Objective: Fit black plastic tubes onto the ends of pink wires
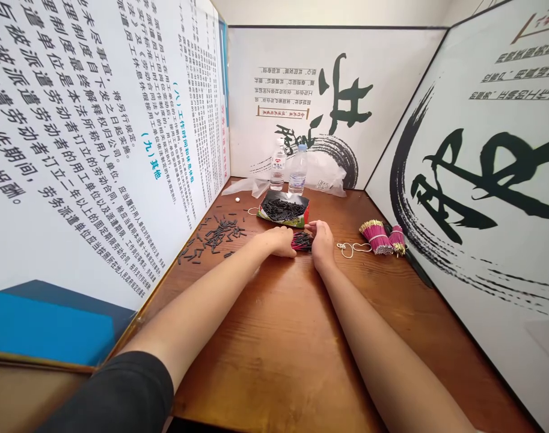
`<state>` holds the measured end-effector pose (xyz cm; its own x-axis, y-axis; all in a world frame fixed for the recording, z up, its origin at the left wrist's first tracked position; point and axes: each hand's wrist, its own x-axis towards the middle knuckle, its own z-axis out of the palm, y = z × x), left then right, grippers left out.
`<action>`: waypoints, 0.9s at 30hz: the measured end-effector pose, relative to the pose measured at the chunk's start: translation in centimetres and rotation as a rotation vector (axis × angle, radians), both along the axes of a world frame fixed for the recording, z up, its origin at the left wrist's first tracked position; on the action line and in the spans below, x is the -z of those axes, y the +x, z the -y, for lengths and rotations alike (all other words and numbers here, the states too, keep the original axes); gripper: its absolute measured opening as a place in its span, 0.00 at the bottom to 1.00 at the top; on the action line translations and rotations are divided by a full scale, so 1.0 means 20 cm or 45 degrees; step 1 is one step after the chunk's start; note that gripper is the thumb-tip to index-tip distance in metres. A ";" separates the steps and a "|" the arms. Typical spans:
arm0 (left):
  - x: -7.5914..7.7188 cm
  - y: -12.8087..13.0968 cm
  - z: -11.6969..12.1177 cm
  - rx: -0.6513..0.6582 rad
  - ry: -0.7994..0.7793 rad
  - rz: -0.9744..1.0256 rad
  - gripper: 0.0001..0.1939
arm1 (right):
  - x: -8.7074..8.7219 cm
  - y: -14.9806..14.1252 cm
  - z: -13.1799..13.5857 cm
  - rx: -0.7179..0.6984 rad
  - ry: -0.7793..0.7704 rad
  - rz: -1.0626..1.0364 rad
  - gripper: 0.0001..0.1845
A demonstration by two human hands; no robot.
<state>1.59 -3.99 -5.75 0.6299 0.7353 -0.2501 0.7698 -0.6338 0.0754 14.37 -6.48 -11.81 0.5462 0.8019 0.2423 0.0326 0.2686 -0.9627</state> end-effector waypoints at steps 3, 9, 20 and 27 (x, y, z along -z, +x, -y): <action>-0.01 0.03 0.01 0.021 0.016 -0.035 0.29 | 0.00 0.01 0.00 0.051 -0.003 0.042 0.16; -0.03 0.05 0.02 0.022 0.043 -0.049 0.22 | -0.01 0.01 0.01 0.139 -0.011 0.093 0.17; -0.02 0.06 0.02 0.023 0.047 -0.043 0.18 | -0.01 0.02 0.00 0.170 -0.024 0.075 0.16; -0.03 0.06 0.08 0.003 0.122 -0.042 0.17 | -0.01 0.01 0.00 0.165 -0.024 0.039 0.16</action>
